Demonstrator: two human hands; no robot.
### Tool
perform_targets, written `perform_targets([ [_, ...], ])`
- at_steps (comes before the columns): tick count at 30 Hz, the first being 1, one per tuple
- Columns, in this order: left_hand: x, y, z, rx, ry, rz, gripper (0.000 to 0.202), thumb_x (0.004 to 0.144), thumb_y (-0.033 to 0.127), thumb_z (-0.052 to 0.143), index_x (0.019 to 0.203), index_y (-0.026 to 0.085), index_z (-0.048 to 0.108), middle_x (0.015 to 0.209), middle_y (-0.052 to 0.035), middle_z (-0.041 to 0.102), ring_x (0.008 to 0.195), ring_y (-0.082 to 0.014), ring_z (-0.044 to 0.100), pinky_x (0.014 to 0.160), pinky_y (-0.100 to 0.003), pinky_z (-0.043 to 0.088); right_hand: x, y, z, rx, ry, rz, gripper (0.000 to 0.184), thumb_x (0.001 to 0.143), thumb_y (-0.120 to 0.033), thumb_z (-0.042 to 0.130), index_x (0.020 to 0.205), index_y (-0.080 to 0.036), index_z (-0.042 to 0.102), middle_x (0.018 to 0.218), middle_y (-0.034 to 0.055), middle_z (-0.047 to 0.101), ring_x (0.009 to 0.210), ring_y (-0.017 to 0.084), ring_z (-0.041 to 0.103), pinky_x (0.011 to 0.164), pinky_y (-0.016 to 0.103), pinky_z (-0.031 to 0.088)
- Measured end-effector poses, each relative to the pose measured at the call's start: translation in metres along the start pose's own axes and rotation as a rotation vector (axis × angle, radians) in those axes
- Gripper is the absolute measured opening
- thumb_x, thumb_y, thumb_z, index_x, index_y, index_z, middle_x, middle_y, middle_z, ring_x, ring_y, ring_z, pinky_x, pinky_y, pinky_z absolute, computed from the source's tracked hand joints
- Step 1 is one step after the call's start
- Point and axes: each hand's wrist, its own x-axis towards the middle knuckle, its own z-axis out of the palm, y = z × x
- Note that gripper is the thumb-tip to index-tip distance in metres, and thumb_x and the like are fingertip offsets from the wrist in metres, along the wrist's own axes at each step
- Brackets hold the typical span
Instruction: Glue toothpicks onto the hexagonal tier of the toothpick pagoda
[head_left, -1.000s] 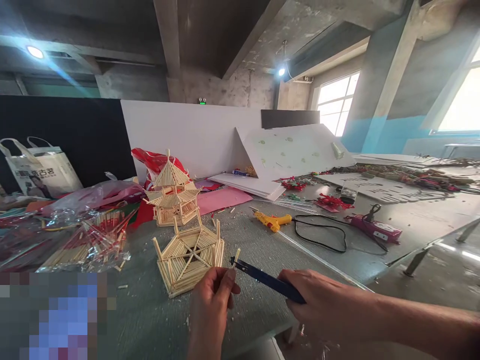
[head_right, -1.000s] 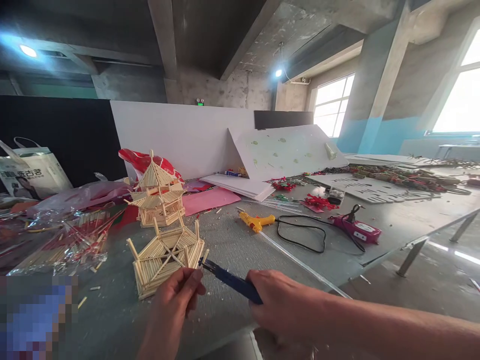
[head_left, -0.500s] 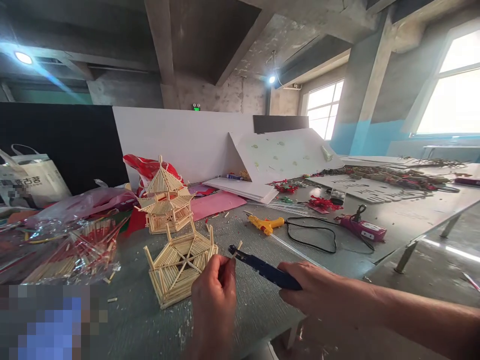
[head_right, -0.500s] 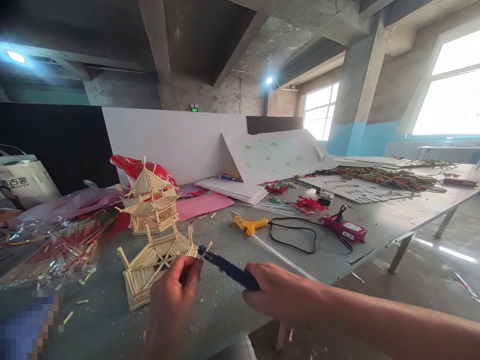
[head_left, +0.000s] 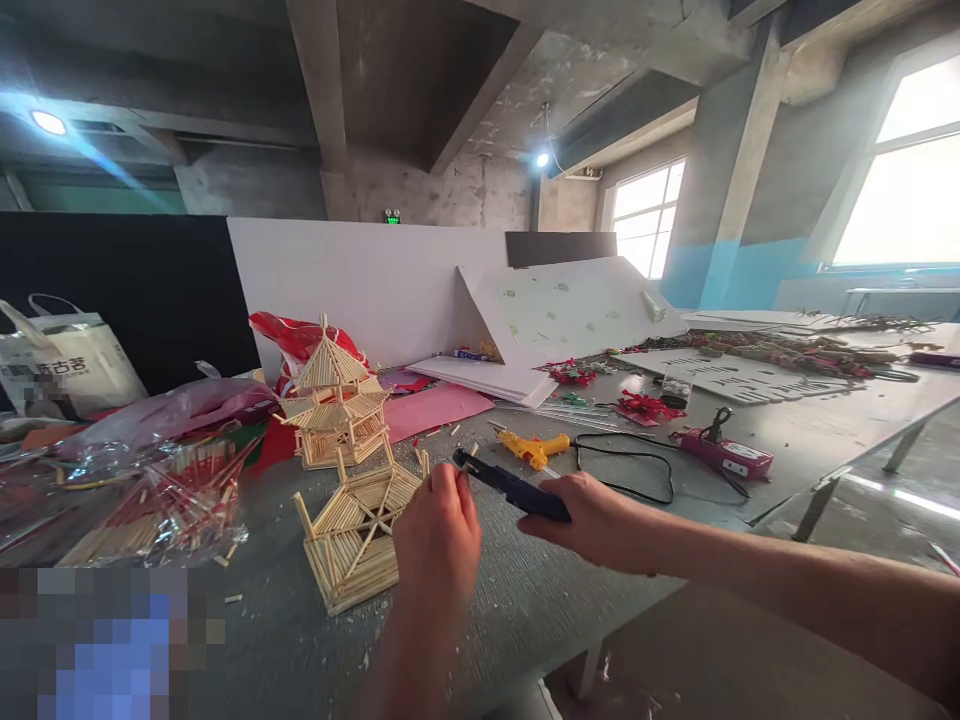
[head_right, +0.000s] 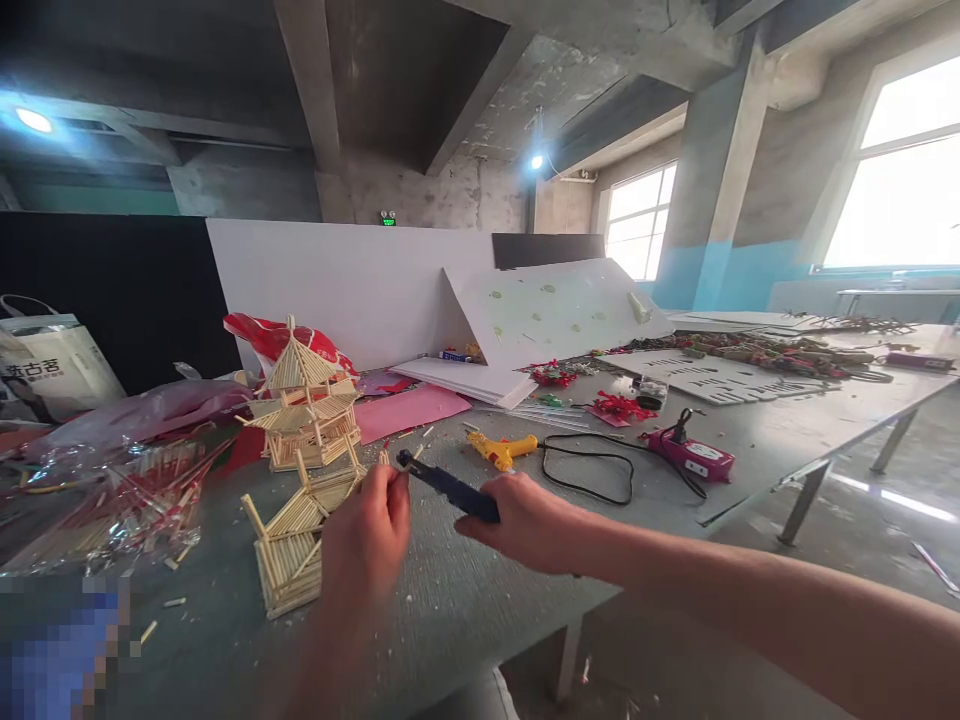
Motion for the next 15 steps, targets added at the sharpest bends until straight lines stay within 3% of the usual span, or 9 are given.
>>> perform_targets([
  [5, 0.036, 0.007, -0.019, 0.150, -0.025, 0.060, 0.027, 0.089, 0.022, 0.027, 0.088, 0.016, 0.053, 0.077, -0.0106, 0.066, 0.072, -0.0216, 0.064, 0.056, -0.027, 0.039, 0.031, -0.003, -0.015, 0.123, -0.024, 0.031, 0.031, 0.073, -0.047, 0.053, 0.066, -0.017, 0.047, 0.046, -0.0039, 0.043, 0.036, 0.008, 0.041, 0.035, 0.020, 0.030],
  [7, 0.052, 0.005, -0.024, 0.186, -0.013, 0.080, 0.028, 0.089, 0.022, 0.026, 0.090, 0.016, 0.053, 0.081, -0.0120, 0.066, 0.076, -0.0222, 0.064, 0.060, -0.028, 0.041, 0.045, -0.007, -0.022, 0.189, -0.034, -0.035, 0.033, 0.073, -0.047, 0.053, 0.061, -0.017, 0.045, 0.042, -0.0035, 0.045, 0.034, 0.009, 0.043, 0.035, 0.020, 0.033],
  [10, 0.079, -0.003, -0.027, 0.241, -0.023, 0.094, 0.028, 0.089, 0.021, 0.027, 0.095, 0.012, 0.053, 0.082, -0.0141, 0.066, 0.077, -0.0244, 0.064, 0.061, -0.030, 0.042, 0.072, -0.013, -0.028, 0.237, -0.024, -0.166, 0.039, 0.073, -0.048, 0.054, 0.052, -0.017, 0.043, 0.041, -0.0024, 0.046, 0.033, 0.008, 0.044, 0.037, 0.020, 0.037],
  [15, 0.118, -0.023, -0.028, 0.288, -0.086, 0.116, 0.026, 0.087, 0.022, 0.035, 0.093, 0.011, 0.057, 0.085, -0.0135, 0.068, 0.082, -0.0244, 0.064, 0.067, -0.032, 0.045, 0.120, -0.020, -0.025, 0.327, -0.033, -0.198, 0.044, 0.069, -0.052, 0.058, 0.049, -0.016, 0.044, 0.039, -0.0027, 0.046, 0.030, 0.007, 0.041, 0.034, 0.020, 0.034],
])
